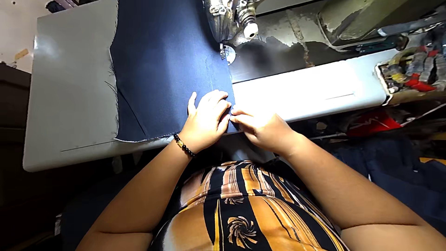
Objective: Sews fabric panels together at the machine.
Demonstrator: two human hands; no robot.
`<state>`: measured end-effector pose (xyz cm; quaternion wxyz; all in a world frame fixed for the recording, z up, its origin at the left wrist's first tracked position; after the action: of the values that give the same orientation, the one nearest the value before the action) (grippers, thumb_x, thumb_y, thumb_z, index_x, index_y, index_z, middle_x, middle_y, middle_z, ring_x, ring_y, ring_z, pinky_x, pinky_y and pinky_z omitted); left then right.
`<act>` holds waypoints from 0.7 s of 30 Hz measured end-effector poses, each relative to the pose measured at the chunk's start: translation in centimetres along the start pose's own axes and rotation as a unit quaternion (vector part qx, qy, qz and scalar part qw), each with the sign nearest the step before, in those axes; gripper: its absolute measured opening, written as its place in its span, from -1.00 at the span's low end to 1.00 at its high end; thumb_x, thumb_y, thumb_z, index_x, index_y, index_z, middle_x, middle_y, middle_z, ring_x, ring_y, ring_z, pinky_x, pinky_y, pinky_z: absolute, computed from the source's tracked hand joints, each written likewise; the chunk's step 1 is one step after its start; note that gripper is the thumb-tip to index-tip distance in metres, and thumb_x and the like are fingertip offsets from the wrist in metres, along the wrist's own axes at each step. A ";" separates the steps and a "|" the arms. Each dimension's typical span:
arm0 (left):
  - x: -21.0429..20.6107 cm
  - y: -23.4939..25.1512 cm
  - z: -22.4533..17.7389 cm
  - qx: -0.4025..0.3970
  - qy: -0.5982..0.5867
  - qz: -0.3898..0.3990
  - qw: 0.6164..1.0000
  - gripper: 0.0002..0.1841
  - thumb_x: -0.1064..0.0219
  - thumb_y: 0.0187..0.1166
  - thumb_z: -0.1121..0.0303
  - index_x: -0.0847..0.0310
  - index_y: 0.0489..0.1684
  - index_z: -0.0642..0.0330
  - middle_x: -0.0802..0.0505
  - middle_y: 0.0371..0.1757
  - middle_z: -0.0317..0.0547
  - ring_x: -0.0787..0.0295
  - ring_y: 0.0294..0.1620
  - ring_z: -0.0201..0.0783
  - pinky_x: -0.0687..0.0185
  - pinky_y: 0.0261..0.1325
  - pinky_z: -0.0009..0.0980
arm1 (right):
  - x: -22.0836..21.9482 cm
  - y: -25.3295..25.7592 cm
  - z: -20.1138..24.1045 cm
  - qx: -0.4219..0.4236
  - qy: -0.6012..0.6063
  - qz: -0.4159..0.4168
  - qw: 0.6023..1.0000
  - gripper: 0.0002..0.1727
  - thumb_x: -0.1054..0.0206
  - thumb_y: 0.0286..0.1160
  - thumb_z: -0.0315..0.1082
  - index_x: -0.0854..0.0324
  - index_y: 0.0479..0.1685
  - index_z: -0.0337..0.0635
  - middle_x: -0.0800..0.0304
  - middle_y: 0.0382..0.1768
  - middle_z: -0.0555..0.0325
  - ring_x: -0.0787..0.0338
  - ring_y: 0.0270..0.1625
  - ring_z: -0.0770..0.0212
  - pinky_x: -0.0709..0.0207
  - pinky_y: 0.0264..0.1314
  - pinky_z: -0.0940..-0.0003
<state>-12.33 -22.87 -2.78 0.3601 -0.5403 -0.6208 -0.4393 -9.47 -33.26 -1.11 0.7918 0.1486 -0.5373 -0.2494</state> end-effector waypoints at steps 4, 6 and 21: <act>0.1 1.7 1.4 0.013 -0.025 0.013 1.000 -0.59 -0.06 0.71 0.08 -0.73 0.25 0.04 -0.61 0.62 -0.18 -0.30 0.79 -0.06 0.23 0.68 0.53 | 0.0 1.7 -1.4 0.004 0.009 0.018 1.000 -0.74 -0.20 0.47 -0.50 -0.85 -0.17 -0.25 -0.91 0.04 -0.02 -0.89 0.10 0.04 -0.73 0.07 0.14; 0.1 2.6 1.9 0.014 -0.028 0.016 0.999 -0.59 -0.06 0.71 0.09 -0.72 0.26 0.04 -0.62 0.61 -0.17 -0.30 0.78 -0.06 0.24 0.66 0.54 | -0.1 2.6 -2.1 0.000 0.007 0.029 1.000 -0.75 -0.21 0.45 -0.51 -0.86 -0.18 -0.25 -0.90 0.03 -0.02 -0.89 0.07 0.02 -0.73 0.04 0.10; 1.9 13.1 9.5 0.055 -0.002 0.029 0.998 -0.55 -0.15 0.64 0.05 -0.64 0.36 0.04 -0.55 0.65 -0.02 -0.23 0.80 0.07 0.20 0.65 0.50 | -1.6 8.5 -8.7 -0.038 0.011 0.086 0.996 -0.55 -0.06 0.43 -0.54 -0.77 0.20 -0.32 -0.71 0.43 -0.17 -0.65 0.54 -0.15 -0.47 0.49 -0.13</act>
<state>0.55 -12.90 -2.31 0.4005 -0.5387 -0.6286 -0.3927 0.11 -25.59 -1.36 0.8211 0.0746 -0.5296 -0.1993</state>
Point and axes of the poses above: each hand's wrist, its own y-axis towards the middle knuckle, its own x-axis out of the back of the hand, z = x × y, the point moved 10 cm from there along y, towards the middle knuckle
